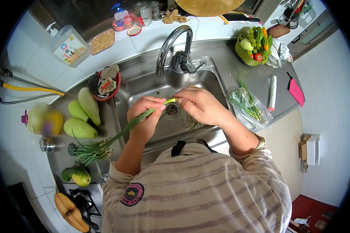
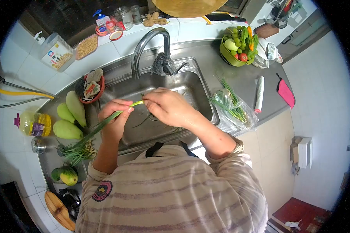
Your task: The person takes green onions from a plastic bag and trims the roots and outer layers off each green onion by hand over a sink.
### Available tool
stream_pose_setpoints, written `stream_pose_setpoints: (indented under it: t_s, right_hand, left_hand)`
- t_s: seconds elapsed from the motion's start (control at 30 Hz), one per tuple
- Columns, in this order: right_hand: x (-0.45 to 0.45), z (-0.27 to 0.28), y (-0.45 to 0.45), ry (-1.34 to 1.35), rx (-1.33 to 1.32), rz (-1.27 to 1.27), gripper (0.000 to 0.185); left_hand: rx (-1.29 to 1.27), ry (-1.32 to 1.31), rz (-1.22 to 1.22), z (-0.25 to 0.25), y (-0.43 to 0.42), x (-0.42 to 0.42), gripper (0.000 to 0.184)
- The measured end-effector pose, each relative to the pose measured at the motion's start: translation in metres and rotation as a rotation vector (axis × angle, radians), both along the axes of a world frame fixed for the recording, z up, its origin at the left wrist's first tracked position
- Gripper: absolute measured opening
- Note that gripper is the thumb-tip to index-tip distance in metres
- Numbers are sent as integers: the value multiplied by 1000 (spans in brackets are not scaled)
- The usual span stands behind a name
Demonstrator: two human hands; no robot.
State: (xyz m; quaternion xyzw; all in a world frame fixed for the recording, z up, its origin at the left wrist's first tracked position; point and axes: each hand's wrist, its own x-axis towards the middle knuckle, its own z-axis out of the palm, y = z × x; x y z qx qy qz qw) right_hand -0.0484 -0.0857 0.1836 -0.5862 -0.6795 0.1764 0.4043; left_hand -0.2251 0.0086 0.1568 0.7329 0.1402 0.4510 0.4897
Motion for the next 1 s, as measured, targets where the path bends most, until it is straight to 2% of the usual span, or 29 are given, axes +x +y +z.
stream_pose_setpoints:
  t_s: [0.07, 0.17, 0.27, 0.33, 0.37, 0.43, 0.47, 0.5, 0.53, 0.57, 0.63, 0.7, 0.77, 0.83, 0.9, 0.93, 1.0]
  right_hand:
    - [-5, 0, 2, 10, -137, 52, 17]
    - [-11, -9, 5, 90, -33, 41, 14]
    - [-15, -13, 6, 68, -34, -12, 12]
    - [-18, -18, 9, 33, 35, -53, 12]
    - [-20, -22, 10, 2, 103, -95, 12]
    - [-23, -34, 11, -3, 105, -134, 13]
    - [-24, -39, 12, -6, 107, -173, 15]
    - [-26, -44, 12, -7, 102, -177, 15]
    - [-29, -48, 12, 110, 101, -182, 15]
    - [-31, -51, 10, 226, 101, -186, 15]
    - [-28, -41, 5, 313, 121, -135, 13]
    - [-19, -39, 4, 406, 148, -86, 12]
    - [-3, -42, 7, 428, -125, -50, 19]
    - [19, -78, 13, -227, -222, -200, 36]
    - [42, -109, 11, -772, -81, -442, 33]
    - [55, -109, 14, -774, -83, -438, 33]
    - [79, -110, 28, -372, -303, -429, 31]
  left_hand:
    - [42, 3, -8, 3, 0, 0, 12]
    - [41, 15, -40, 4, 1, -3, 13]
    - [-96, 5, -97, -1, 0, -3, 11]
    - [-492, -54, -163, -12, 2, -3, 9]
    - [-492, -55, -164, -16, 3, -2, 9]
    - [-904, -195, -241, -26, 4, 1, 8]
    - [-905, -196, -244, -32, 6, 3, 8]
    - [-1046, -228, -285, -39, 9, 5, 9]
    - [-1190, -258, -323, -49, 12, 6, 9]
    - [-1198, -256, -323, -65, 18, 6, 9]
    - [-1454, -335, -136, -94, 31, 7, 8]
    - [-1488, -299, -128, -101, 36, 4, 7]
    - [-1436, -328, -281, -95, 36, 1, 4]
    - [-1434, -321, -257, -85, 39, 3, 3]
    - [-1426, -315, -246, -85, 48, 7, 2]
    - [-1401, -280, -255, -90, 53, 7, 2]
    - [-1382, -249, -257, -102, 60, 11, 3]
